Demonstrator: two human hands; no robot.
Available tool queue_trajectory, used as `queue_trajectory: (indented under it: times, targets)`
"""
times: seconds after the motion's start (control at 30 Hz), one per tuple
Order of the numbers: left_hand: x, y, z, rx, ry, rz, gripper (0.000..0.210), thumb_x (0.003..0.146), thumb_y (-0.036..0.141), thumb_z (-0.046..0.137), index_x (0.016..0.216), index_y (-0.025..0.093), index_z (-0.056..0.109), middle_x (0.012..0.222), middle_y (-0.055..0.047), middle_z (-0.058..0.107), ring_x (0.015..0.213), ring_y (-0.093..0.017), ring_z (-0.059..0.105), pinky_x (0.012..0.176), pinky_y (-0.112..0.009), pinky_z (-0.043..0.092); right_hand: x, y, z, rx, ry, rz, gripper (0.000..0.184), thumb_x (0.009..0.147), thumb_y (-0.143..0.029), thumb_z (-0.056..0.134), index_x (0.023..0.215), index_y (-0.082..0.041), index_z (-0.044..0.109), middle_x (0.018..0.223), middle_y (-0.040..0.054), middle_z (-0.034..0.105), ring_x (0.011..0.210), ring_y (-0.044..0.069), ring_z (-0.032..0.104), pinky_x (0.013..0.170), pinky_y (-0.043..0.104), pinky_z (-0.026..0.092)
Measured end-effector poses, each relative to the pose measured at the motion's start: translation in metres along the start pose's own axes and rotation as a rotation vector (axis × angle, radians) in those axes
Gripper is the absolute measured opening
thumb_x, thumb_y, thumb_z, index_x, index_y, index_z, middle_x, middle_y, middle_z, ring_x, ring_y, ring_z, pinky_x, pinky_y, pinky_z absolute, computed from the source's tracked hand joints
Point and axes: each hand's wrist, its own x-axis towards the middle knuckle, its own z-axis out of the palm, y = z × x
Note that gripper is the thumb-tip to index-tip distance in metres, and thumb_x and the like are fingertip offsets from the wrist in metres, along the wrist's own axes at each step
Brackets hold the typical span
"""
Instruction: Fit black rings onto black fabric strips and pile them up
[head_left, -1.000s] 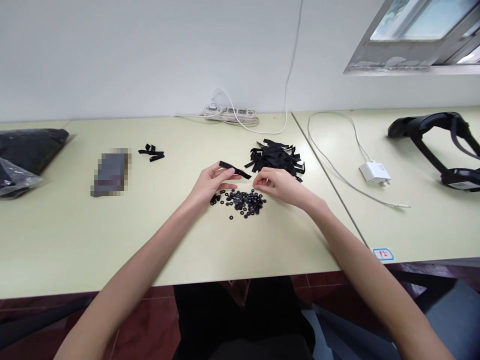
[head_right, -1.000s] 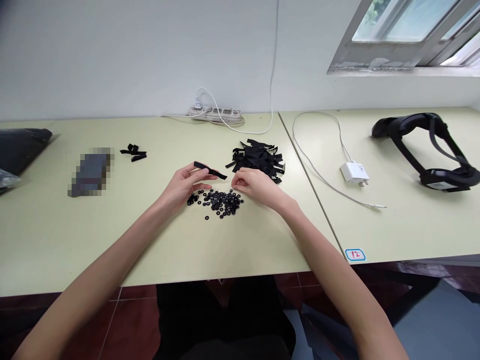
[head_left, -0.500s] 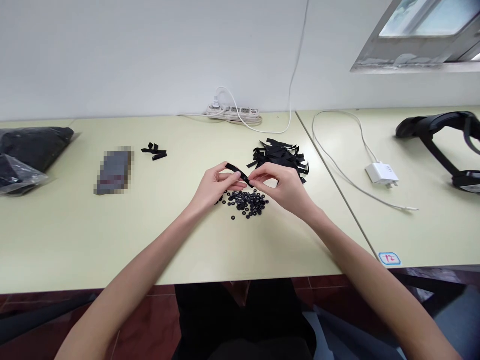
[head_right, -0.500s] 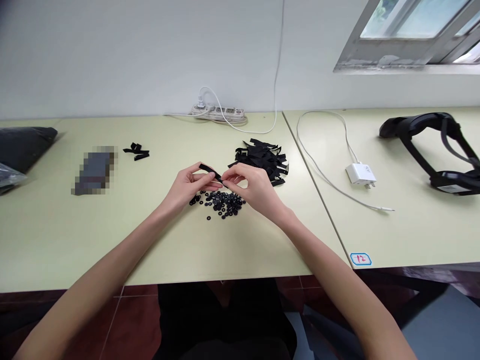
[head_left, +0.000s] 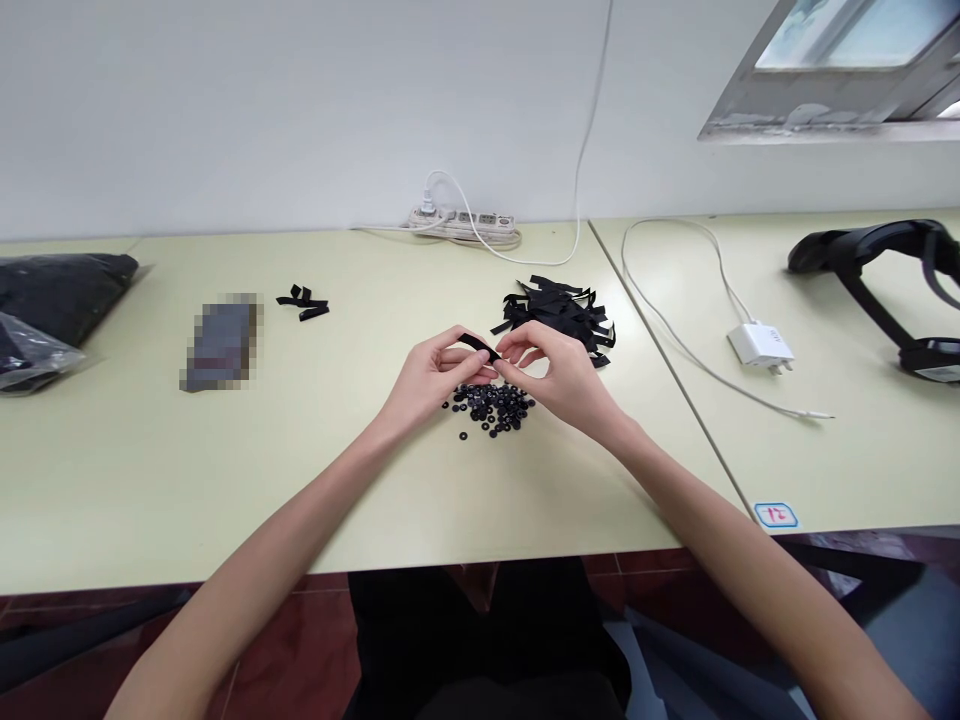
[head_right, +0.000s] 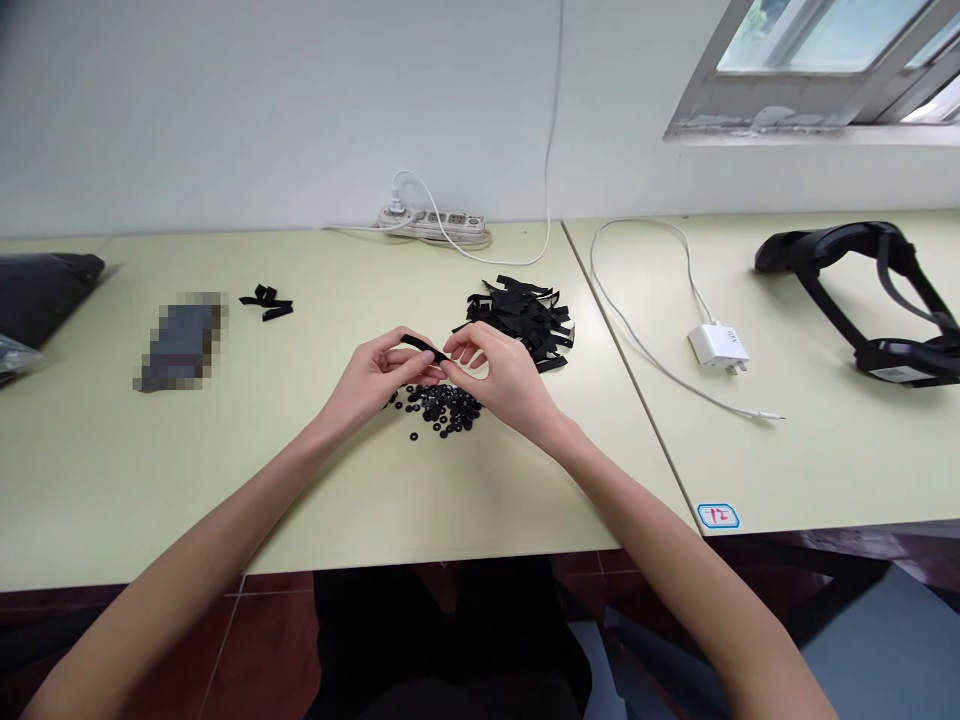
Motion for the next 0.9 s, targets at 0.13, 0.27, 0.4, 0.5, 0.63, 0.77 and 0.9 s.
queue_trajectory:
  times: [0.13, 0.27, 0.4, 0.5, 0.63, 0.77, 0.9]
  targets:
    - [-0.0022, 0.0014, -0.0007, 0.021, -0.018, 0.033, 0.027, 0.099, 0.051, 0.077, 0.108, 0.026, 0.072, 0.103, -0.008, 0.084, 0.103, -0.027, 0.083, 0.100, -0.044, 0.068, -0.0005, -0.0020, -0.0002, -0.023, 0.010, -0.020, 0.007, 0.101, -0.032, 0.067, 0.100, -0.027, 0.071, 0.104, 0.0048, 0.073, 0.092, 0.021, 0.070, 0.087, 0.041, 0.062]
    - [-0.0039, 0.0042, -0.0005, 0.044, -0.013, 0.051, 0.023, 0.100, 0.048, 0.076, 0.110, 0.027, 0.072, 0.106, -0.006, 0.083, 0.106, -0.026, 0.082, 0.090, -0.039, 0.068, -0.0013, -0.0054, -0.0021, -0.062, 0.070, -0.089, 0.008, 0.103, -0.030, 0.065, 0.100, -0.027, 0.072, 0.103, 0.0047, 0.070, 0.092, 0.021, 0.068, 0.089, 0.041, 0.060]
    - [-0.0029, 0.0048, -0.0006, 0.118, 0.017, 0.142, 0.022, 0.097, 0.043, 0.080, 0.110, 0.026, 0.074, 0.111, -0.007, 0.080, 0.109, -0.025, 0.077, 0.080, -0.032, 0.066, -0.0014, -0.0076, -0.0032, -0.052, 0.083, -0.086, 0.007, 0.103, -0.030, 0.066, 0.100, -0.027, 0.071, 0.103, 0.0045, 0.071, 0.092, 0.021, 0.068, 0.086, 0.041, 0.060]
    - [-0.0016, 0.0028, -0.0016, 0.168, 0.034, 0.204, 0.022, 0.096, 0.043, 0.081, 0.107, 0.024, 0.076, 0.111, -0.007, 0.078, 0.108, -0.023, 0.075, 0.076, -0.030, 0.064, -0.0012, -0.0077, -0.0021, 0.007, 0.093, -0.100, 0.006, 0.101, -0.030, 0.069, 0.097, -0.025, 0.071, 0.098, 0.0034, 0.073, 0.086, 0.019, 0.069, 0.080, 0.038, 0.060]
    - [-0.0017, 0.0013, -0.0023, 0.223, 0.079, 0.241, 0.019, 0.097, 0.041, 0.080, 0.097, 0.023, 0.077, 0.103, -0.005, 0.075, 0.101, -0.020, 0.074, 0.076, -0.029, 0.060, -0.0015, -0.0087, -0.0001, 0.051, 0.082, -0.057, 0.007, 0.100, -0.032, 0.072, 0.099, -0.025, 0.072, 0.098, 0.0027, 0.078, 0.084, 0.018, 0.072, 0.080, 0.038, 0.062]
    - [-0.0026, 0.0018, -0.0017, 0.264, 0.079, 0.261, 0.015, 0.099, 0.038, 0.077, 0.096, 0.024, 0.076, 0.100, -0.004, 0.075, 0.099, -0.018, 0.073, 0.074, -0.027, 0.057, -0.0021, -0.0099, 0.0010, 0.065, 0.079, -0.017, 0.007, 0.100, -0.032, 0.072, 0.100, -0.025, 0.073, 0.101, 0.0031, 0.080, 0.084, 0.019, 0.074, 0.082, 0.039, 0.064]
    - [-0.0027, 0.0022, -0.0015, 0.274, 0.069, 0.264, 0.014, 0.099, 0.037, 0.076, 0.098, 0.024, 0.076, 0.103, -0.004, 0.076, 0.098, -0.018, 0.072, 0.073, -0.027, 0.057, -0.0024, -0.0088, 0.0021, 0.082, 0.097, -0.037, 0.008, 0.100, -0.033, 0.072, 0.100, -0.025, 0.074, 0.101, 0.0031, 0.080, 0.084, 0.019, 0.075, 0.086, 0.040, 0.065]
